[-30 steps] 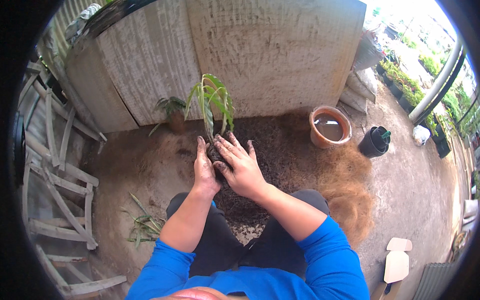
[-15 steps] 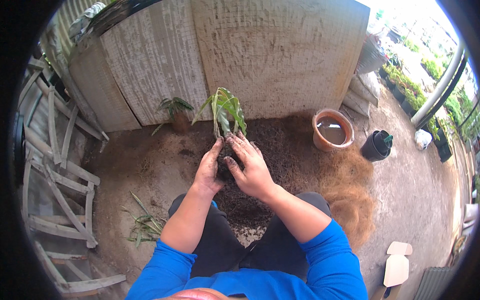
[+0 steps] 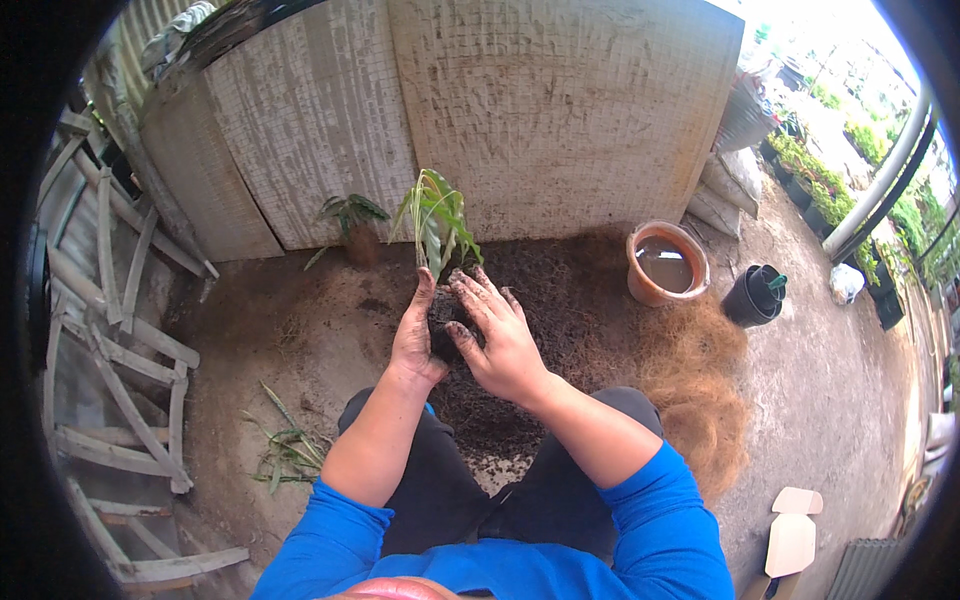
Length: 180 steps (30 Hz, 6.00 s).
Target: The person sits on the ground and packs soil around the root ball of a small plant by hand. They repeatedly add soil and press it firmly to form a compact root ball, occasionally lifting the plant to inspect the shape.
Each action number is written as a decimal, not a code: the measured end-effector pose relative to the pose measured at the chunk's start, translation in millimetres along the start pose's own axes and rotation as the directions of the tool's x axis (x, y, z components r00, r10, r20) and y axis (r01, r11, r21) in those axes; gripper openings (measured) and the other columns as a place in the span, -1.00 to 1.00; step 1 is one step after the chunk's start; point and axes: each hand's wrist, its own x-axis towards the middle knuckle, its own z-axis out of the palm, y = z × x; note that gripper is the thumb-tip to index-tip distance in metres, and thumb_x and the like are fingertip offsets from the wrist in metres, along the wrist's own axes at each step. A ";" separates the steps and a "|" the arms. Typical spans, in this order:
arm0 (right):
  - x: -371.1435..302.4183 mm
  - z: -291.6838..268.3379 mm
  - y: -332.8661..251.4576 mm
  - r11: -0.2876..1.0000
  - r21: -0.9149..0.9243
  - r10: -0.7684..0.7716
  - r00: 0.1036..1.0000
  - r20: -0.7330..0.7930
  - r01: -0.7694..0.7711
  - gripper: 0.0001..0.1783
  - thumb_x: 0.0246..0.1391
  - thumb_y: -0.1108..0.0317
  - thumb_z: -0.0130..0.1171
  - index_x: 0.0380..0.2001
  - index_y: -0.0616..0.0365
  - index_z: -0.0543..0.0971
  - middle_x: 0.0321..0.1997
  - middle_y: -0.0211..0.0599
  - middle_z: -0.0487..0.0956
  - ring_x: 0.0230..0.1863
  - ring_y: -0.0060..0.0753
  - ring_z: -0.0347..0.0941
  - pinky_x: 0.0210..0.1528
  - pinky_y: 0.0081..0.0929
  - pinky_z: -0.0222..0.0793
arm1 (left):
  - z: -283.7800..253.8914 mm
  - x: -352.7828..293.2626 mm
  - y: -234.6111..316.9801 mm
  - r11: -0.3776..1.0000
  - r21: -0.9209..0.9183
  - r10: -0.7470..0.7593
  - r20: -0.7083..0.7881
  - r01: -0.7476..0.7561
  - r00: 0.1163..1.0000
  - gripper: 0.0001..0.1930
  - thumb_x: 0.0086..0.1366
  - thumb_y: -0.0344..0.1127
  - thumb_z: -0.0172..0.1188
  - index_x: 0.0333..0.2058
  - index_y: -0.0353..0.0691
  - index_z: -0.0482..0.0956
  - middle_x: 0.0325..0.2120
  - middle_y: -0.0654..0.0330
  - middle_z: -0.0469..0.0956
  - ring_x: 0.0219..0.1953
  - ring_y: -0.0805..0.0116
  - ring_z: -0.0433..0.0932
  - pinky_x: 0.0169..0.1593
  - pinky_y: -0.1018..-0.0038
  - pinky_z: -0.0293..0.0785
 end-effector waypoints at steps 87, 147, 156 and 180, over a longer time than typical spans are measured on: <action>-1.9 34.8 8.3 0.514 0.824 0.509 0.858 -0.069 -0.239 -0.40 0.22 -0.01 -0.39 0.07 0.28 0.26 0.17 -0.23 0.24 0.17 -0.41 0.12 0.22 -0.46 -0.10 | -7.7 -5.3 -33.7 0.790 0.450 0.510 -0.105 -0.417 0.854 -0.47 0.34 0.03 -0.32 -0.04 -0.37 0.28 -0.13 0.11 0.36 -0.07 0.44 0.28 0.05 0.53 0.13; -19.7 -48.5 6.5 -0.527 0.835 0.518 0.719 0.463 -0.159 -0.57 0.03 -0.09 -0.04 -0.46 0.10 0.42 -0.54 -0.24 0.48 -0.52 -0.27 0.43 -0.52 -0.35 0.38 | 65.5 -87.3 -37.1 -0.605 0.702 0.415 0.681 -0.375 0.604 -0.77 -0.15 -0.26 0.32 -0.40 -0.06 0.63 -0.11 0.23 0.45 0.04 0.22 0.30 0.09 0.31 0.02; -13.8 -30.0 15.8 -0.499 0.858 0.614 0.647 0.451 -0.125 -0.60 0.03 -0.03 0.01 -0.42 0.13 0.38 -0.53 -0.24 0.45 -0.52 -0.25 0.42 -0.53 -0.32 0.38 | 50.9 -71.3 -33.4 -0.567 0.714 0.428 0.682 -0.411 0.593 -0.82 -0.16 -0.30 0.33 -0.49 -0.13 0.64 -0.13 0.21 0.47 -0.02 0.25 0.35 0.04 0.35 0.09; 0.9 0.5 21.6 -0.332 0.894 0.720 0.531 0.446 -0.301 -0.70 0.03 0.05 0.01 -0.40 0.07 0.42 -0.47 -0.26 0.49 -0.45 -0.31 0.44 -0.46 -0.37 0.38 | 7.1 -41.7 -12.5 -0.164 0.846 0.397 0.527 -0.507 0.751 -0.79 -0.28 -0.41 0.39 -0.54 -0.19 0.62 -0.37 0.22 0.47 -0.25 0.33 0.43 -0.14 0.44 0.35</action>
